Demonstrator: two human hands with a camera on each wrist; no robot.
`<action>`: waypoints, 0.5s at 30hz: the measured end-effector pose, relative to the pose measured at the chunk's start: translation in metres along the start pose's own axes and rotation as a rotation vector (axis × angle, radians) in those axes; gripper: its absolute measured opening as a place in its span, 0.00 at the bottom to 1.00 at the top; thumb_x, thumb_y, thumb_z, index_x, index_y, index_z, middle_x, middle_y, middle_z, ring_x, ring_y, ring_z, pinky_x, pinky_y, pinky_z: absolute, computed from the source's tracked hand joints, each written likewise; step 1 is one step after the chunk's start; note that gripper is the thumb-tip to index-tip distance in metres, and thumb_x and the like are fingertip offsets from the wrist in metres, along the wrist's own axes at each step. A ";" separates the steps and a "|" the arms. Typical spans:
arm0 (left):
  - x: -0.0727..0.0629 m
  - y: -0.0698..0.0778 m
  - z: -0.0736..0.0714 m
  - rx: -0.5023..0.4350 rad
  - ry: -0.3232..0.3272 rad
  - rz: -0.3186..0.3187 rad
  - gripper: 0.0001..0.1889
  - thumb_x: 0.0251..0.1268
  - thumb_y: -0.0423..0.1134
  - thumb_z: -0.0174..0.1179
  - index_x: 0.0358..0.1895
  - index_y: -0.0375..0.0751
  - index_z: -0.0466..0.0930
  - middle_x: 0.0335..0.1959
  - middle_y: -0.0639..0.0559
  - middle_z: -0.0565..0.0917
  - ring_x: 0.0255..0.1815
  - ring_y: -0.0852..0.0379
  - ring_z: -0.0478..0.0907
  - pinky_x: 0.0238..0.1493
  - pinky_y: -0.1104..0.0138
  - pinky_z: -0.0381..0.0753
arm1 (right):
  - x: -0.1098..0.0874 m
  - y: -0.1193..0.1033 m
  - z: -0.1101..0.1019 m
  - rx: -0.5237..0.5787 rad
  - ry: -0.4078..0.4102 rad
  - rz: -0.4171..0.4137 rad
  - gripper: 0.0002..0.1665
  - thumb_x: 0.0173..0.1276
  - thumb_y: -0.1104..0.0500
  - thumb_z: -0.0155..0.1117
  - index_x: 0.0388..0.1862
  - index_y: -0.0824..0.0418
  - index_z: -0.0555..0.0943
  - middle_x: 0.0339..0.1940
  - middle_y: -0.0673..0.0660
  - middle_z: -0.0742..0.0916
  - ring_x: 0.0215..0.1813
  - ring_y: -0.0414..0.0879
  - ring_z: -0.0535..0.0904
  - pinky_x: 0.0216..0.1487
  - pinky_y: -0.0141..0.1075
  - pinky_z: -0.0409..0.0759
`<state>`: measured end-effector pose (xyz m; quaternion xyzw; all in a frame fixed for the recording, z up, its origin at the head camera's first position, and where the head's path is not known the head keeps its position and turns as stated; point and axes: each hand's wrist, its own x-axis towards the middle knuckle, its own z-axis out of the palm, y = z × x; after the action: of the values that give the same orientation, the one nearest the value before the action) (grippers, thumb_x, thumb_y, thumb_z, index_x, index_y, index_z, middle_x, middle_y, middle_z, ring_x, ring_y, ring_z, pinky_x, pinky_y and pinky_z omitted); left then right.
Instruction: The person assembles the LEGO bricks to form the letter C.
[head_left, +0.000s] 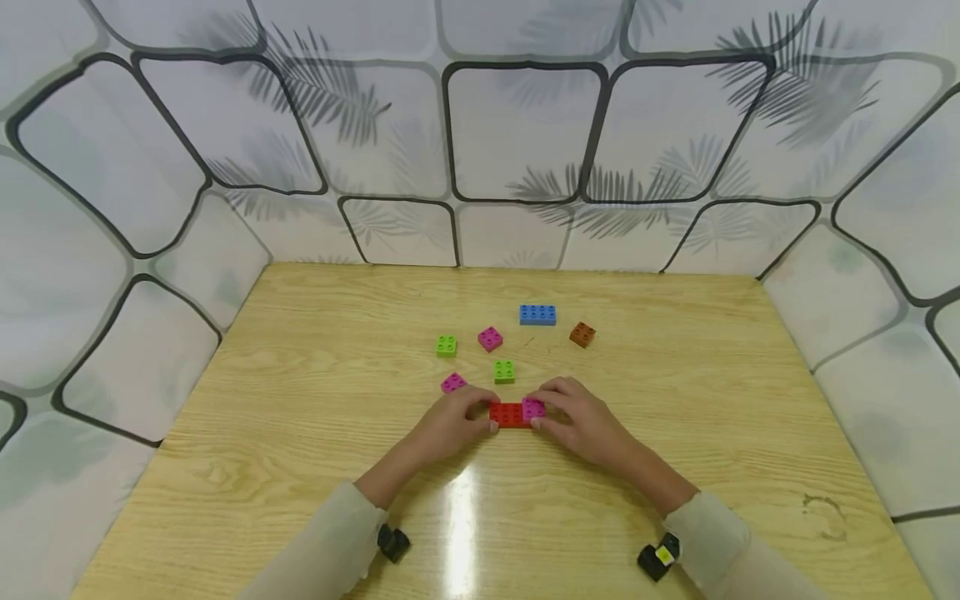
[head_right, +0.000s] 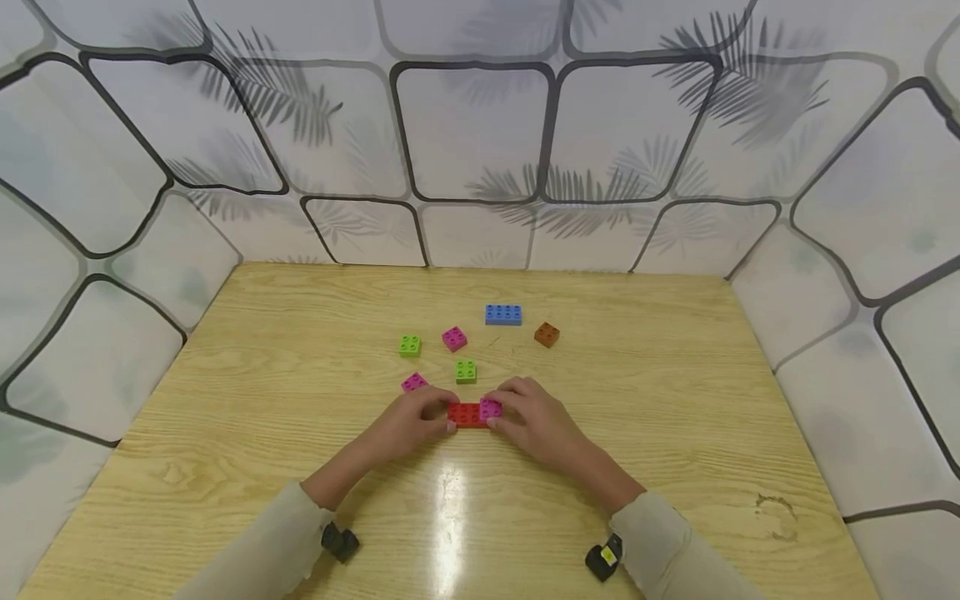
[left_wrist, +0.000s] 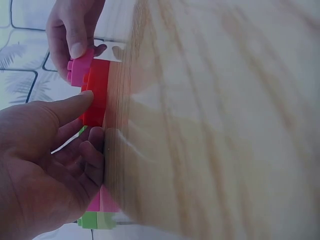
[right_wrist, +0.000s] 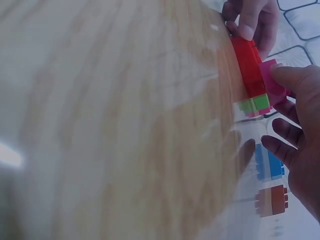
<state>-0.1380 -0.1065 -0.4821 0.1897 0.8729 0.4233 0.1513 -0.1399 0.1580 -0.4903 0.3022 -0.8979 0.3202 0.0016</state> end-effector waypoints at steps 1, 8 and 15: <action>0.000 0.000 0.000 0.003 0.001 0.001 0.17 0.70 0.41 0.65 0.60 0.46 0.81 0.60 0.50 0.82 0.63 0.51 0.77 0.63 0.51 0.75 | 0.000 0.000 0.000 0.003 0.002 0.000 0.19 0.70 0.50 0.68 0.59 0.49 0.84 0.55 0.47 0.82 0.57 0.41 0.75 0.56 0.43 0.79; 0.000 -0.002 0.002 0.003 0.009 0.005 0.17 0.69 0.41 0.65 0.59 0.47 0.81 0.60 0.50 0.82 0.62 0.51 0.77 0.62 0.52 0.75 | -0.001 0.002 0.002 0.022 0.017 -0.018 0.19 0.70 0.50 0.69 0.59 0.49 0.84 0.55 0.46 0.82 0.57 0.41 0.76 0.56 0.43 0.80; 0.000 -0.001 0.002 0.006 0.012 0.002 0.17 0.69 0.42 0.65 0.59 0.47 0.81 0.60 0.51 0.82 0.63 0.52 0.77 0.63 0.52 0.75 | -0.002 -0.001 0.002 0.053 0.011 0.042 0.19 0.70 0.47 0.68 0.58 0.47 0.84 0.53 0.45 0.83 0.56 0.41 0.75 0.56 0.44 0.79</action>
<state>-0.1374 -0.1059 -0.4844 0.1885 0.8748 0.4220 0.1453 -0.1375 0.1573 -0.4917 0.2817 -0.8952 0.3453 -0.0082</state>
